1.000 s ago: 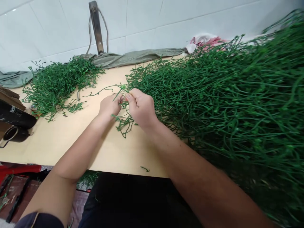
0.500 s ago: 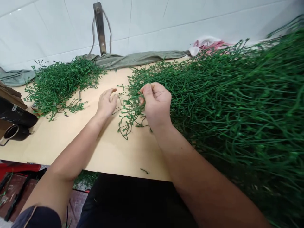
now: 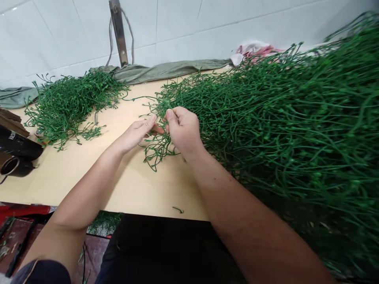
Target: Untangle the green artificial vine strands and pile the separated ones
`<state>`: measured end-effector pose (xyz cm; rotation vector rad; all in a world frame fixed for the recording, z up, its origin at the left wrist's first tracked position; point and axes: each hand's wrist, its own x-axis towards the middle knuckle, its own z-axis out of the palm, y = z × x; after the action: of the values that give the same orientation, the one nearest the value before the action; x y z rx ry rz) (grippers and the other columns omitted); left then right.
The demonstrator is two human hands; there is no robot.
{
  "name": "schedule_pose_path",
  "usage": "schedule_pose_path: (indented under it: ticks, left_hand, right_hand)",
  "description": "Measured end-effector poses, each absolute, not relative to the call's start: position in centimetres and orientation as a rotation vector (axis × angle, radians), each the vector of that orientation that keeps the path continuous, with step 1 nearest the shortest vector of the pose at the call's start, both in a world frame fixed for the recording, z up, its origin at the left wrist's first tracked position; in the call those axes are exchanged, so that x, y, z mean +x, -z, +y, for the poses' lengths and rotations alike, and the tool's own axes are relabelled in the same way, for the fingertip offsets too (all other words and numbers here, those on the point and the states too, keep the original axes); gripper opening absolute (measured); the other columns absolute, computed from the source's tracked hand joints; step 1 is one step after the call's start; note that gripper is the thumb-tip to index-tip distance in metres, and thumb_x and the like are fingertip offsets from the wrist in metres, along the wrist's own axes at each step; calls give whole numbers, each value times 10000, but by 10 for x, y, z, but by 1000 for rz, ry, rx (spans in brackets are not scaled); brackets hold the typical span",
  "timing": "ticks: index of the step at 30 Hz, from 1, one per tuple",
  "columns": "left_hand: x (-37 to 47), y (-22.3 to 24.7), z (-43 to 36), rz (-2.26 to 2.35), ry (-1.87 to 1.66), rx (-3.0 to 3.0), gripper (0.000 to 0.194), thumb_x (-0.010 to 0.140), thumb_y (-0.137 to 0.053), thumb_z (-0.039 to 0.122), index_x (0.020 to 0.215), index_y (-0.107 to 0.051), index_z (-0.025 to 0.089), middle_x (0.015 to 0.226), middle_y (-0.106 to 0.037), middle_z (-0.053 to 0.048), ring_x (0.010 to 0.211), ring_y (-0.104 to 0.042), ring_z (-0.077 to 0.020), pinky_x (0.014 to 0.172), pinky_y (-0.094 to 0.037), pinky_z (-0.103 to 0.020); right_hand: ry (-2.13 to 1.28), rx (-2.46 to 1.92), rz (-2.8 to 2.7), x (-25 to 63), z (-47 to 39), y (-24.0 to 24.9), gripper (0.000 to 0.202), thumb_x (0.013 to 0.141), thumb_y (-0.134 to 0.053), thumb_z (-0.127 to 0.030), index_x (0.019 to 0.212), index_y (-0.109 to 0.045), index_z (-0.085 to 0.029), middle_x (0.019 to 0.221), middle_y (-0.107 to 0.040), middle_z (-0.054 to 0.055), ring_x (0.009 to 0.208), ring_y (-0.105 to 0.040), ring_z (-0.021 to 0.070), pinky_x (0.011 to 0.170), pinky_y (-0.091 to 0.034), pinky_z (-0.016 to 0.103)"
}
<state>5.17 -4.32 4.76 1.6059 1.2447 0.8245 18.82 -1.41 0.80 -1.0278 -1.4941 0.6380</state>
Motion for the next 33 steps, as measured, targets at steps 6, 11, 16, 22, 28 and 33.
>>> schedule_pose_path:
  ticks: [6,11,16,22,28,33]
  left_hand:
    - [52,-50,-45,1277,-806,1804,348,833,-487,402,668,-606,119,669,-598,-19,692,-517,-107,714,-390,-239]
    - [48,-44,-37,1488,-880,1957,283,838,-444,242,603,-558,134,627,-527,5,640,-459,-91,677,-362,-227]
    - [45,-42,-35,1572,-834,1947,316,840,-447,309,593,-547,138,560,-472,18,560,-391,-86,616,-337,-237]
    - [44,-49,-42,1197,-749,1909,355,822,-491,424,615,-528,139,689,-541,-9,695,-491,-94,707,-400,-227]
    - [39,-54,-44,1245,-1026,1790,410,845,-447,491,680,-575,138,998,-603,-70,962,-551,-133,834,-420,-259]
    - [40,-49,-43,1228,-1092,1644,438,863,-399,521,698,-543,141,942,-627,-74,845,-579,-125,723,-455,-262]
  right_hand:
    - [-603,-1099,-1513,190,-13,-8,357,855,-476,-448,596,-431,-205,501,-426,-37,486,-349,95,520,-256,275]
    - [-683,-1078,-1477,190,-12,-9,365,864,-474,-431,581,-437,-204,467,-409,-46,447,-361,88,499,-276,272]
    - [-670,-1070,-1421,190,-13,-10,391,855,-487,-432,546,-415,-202,472,-404,-41,459,-373,84,488,-286,264]
    - [-724,-1008,-1375,192,-8,-9,445,815,-483,-558,552,-412,-205,470,-402,-43,457,-357,81,476,-276,259]
    - [-1134,-818,-1498,190,-17,-20,519,667,-565,-681,574,-477,-178,500,-434,-41,455,-320,50,448,-266,236]
    - [-1333,-742,-1455,190,-20,-24,530,589,-641,-678,596,-465,-179,536,-437,-44,477,-347,48,440,-271,219]
